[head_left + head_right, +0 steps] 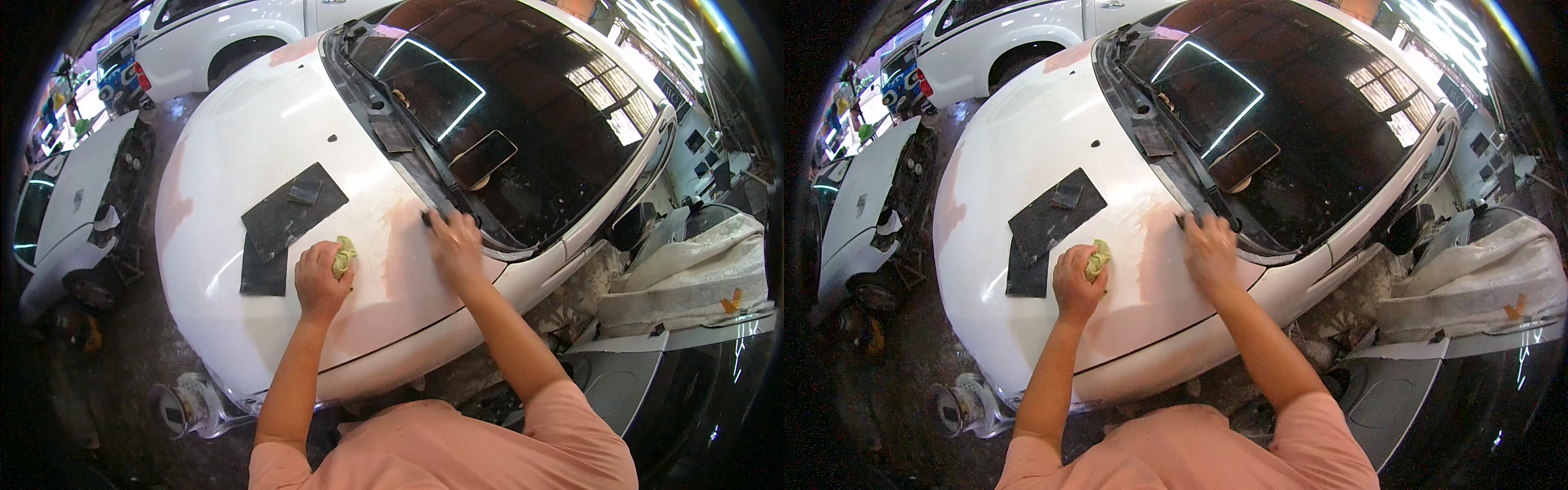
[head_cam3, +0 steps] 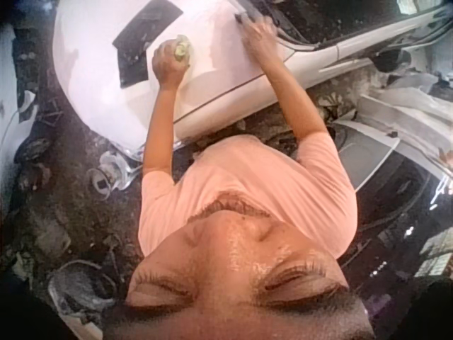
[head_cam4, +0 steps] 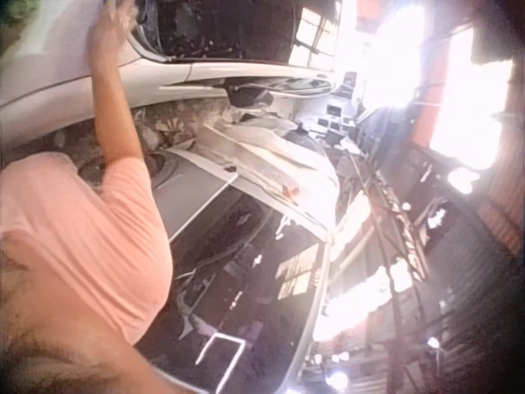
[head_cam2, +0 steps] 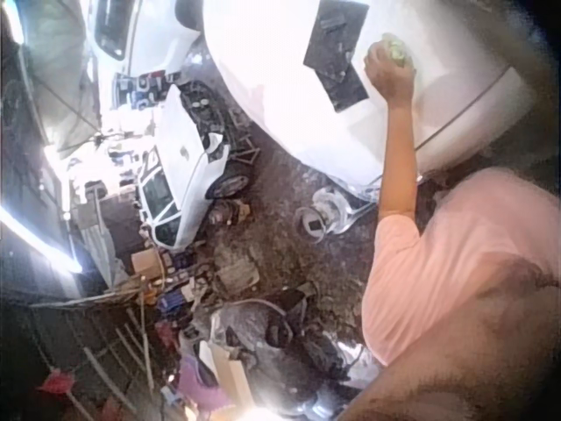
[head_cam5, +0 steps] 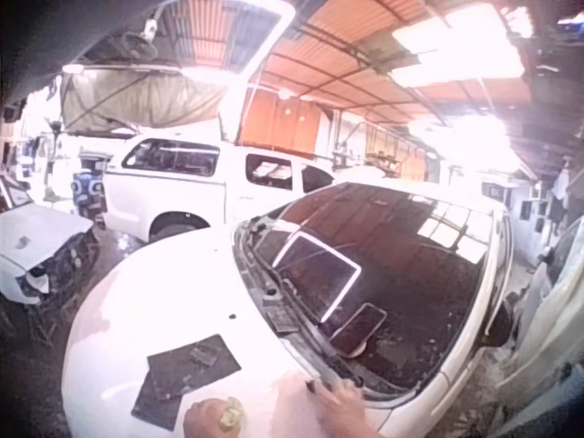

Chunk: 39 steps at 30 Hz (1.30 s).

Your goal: The person sands a repair area on the hood of a white car using a sanding block and a cloth, dipping the block into a bucket of water between strokes.

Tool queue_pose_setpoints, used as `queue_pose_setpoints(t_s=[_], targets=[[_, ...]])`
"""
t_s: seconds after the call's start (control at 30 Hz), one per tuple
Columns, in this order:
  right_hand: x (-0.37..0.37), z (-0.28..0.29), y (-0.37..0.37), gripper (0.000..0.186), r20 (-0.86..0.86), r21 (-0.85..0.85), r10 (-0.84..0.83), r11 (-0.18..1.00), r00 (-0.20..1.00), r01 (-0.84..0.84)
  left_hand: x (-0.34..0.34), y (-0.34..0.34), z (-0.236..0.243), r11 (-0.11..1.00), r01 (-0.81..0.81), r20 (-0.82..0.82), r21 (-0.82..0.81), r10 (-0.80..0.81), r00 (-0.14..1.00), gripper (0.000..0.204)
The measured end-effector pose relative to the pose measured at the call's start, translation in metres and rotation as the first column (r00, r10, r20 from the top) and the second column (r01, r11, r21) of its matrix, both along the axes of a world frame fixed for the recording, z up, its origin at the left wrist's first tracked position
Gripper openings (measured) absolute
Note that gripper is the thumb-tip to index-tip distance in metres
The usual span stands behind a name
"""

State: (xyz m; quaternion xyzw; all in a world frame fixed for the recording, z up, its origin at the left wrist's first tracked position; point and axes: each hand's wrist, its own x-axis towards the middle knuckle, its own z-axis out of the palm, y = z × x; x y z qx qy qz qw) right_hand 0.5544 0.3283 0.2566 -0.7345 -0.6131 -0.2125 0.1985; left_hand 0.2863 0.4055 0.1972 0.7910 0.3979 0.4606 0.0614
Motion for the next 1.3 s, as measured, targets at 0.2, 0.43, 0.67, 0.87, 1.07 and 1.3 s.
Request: queue_pose_setpoints(t_s=[0.2, 0.43, 0.67, 0.87, 1.07, 1.3], targets=[[0.005, -0.003, 0.064, 0.035, -0.006, -0.045, -0.006, 0.999, 1.0, 0.006, 0.018, -0.003, 0.001, 0.998, 0.058, -0.015, -0.034, -0.059, 0.998, 0.043], [0.001, 0.005, -0.02, 0.04, -0.09, -0.044, 0.163, 0.985, 0.983, -0.167, -0.002, 0.0, 0.004, 0.999, 0.006, 0.009, -0.035, -0.006, 1.0, 0.043], [0.004, -0.006, 0.035, 0.044, -0.037, -0.05, 0.232, 0.971, 0.972, -0.233, 0.007, 0.0, -0.006, 0.999, 0.032, 0.004, -0.033, -0.032, 0.999, 0.046], [-0.015, -0.009, -0.016, 0.051, -0.071, -0.141, 0.393, 0.906, 0.917, -0.399, -0.003, 0.001, -0.002, 1.0, 0.009, 0.037, -0.028, -0.008, 0.999, 0.045], [-0.003, -0.005, 0.053, 0.044, -0.03, -0.046, 0.304, 0.951, 0.952, -0.305, 0.009, -0.002, -0.003, 0.998, 0.059, 0.072, -0.024, -0.058, 0.996, 0.044], [-0.019, -0.007, -0.001, 0.044, 0.056, -0.058, 0.457, 0.889, 0.888, -0.454, -0.003, -0.005, 0.002, 0.997, 0.043, 0.049, -0.068, -0.04, 0.998, 0.05]])
